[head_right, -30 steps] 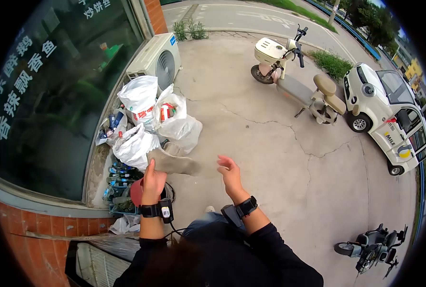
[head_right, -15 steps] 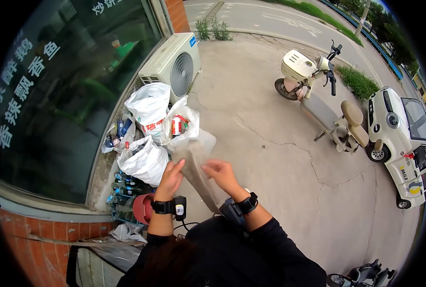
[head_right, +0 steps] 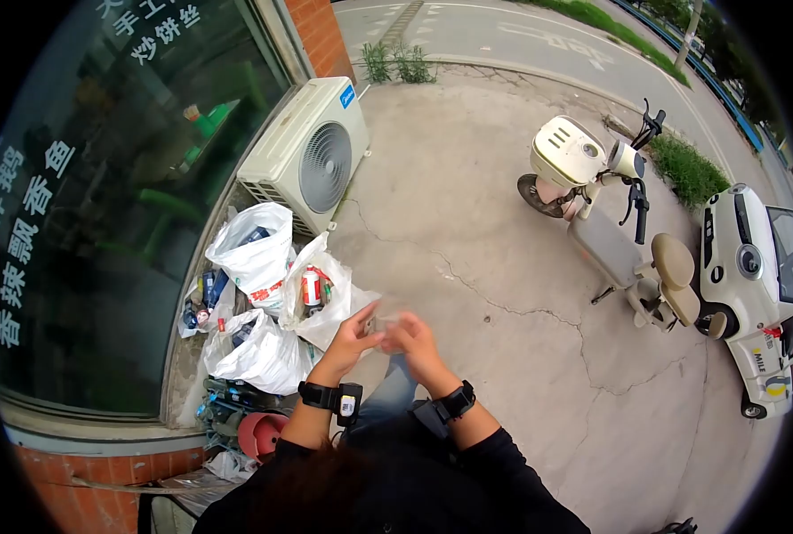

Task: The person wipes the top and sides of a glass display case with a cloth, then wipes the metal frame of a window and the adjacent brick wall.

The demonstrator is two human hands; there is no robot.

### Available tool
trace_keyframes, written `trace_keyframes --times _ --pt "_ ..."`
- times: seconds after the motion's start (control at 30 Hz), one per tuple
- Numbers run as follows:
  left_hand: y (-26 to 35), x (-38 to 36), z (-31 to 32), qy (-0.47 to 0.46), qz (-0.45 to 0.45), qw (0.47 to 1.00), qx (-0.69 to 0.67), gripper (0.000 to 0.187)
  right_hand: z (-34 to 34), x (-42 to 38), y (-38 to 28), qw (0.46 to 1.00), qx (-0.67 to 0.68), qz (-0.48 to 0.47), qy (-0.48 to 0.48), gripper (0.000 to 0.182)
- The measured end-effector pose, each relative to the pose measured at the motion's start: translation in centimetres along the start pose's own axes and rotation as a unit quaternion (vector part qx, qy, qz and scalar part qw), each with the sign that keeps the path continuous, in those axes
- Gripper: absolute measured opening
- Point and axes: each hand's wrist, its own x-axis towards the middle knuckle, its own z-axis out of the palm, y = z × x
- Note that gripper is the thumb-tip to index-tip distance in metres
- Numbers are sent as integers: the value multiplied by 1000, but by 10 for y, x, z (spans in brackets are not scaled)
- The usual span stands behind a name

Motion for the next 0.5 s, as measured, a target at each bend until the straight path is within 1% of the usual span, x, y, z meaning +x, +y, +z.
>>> trace_keyframes --times 0.03,0.07,0.1,0.13,0.17,0.2,0.23,0.3,0.33,0.37,0.4,0.43,0.5 --pt "0 17 -6 -6 -2 1000 10 66 -6 13 -7 1000 1 -3 5 20" --pt "-1 35 -11 9 -15 1000 10 52 -12 27 -13 999 21 -27 16 19" --pt "-3 54 -19 -2 -18 1000 12 52 -16 41 -20 997 41 -52 28 18" --pt "-5 77 -29 -14 -36 999 13 43 -18 56 -30 996 42 -64 36 18" --pt "-4 102 -38 -28 -53 998 15 34 -20 70 -42 995 73 -67 31 17" --pt "7 121 -40 -24 -35 998 40 20 -20 87 -52 992 102 -69 28 17" --pt "12 146 -49 -40 -35 998 40 20 -22 107 -62 991 100 -81 38 17" --pt "16 192 -78 -42 -16 999 9 20 -24 146 -81 988 82 -98 86 20" --pt "30 214 -93 -46 -15 999 12 22 -24 167 -93 988 75 -94 97 20" --pt "40 233 -103 -46 -18 999 -2 22 -25 188 -106 981 4 -134 139 19" --pt "71 241 -103 1 8 1000 -4 23 -25 205 -114 968 -66 -167 176 19" --pt "93 253 -111 48 38 998 -1 27 -25 221 -122 969 -74 -159 175 19" --pt "89 300 -150 57 27 998 -28 26 -28 256 -142 947 -154 -177 218 16"
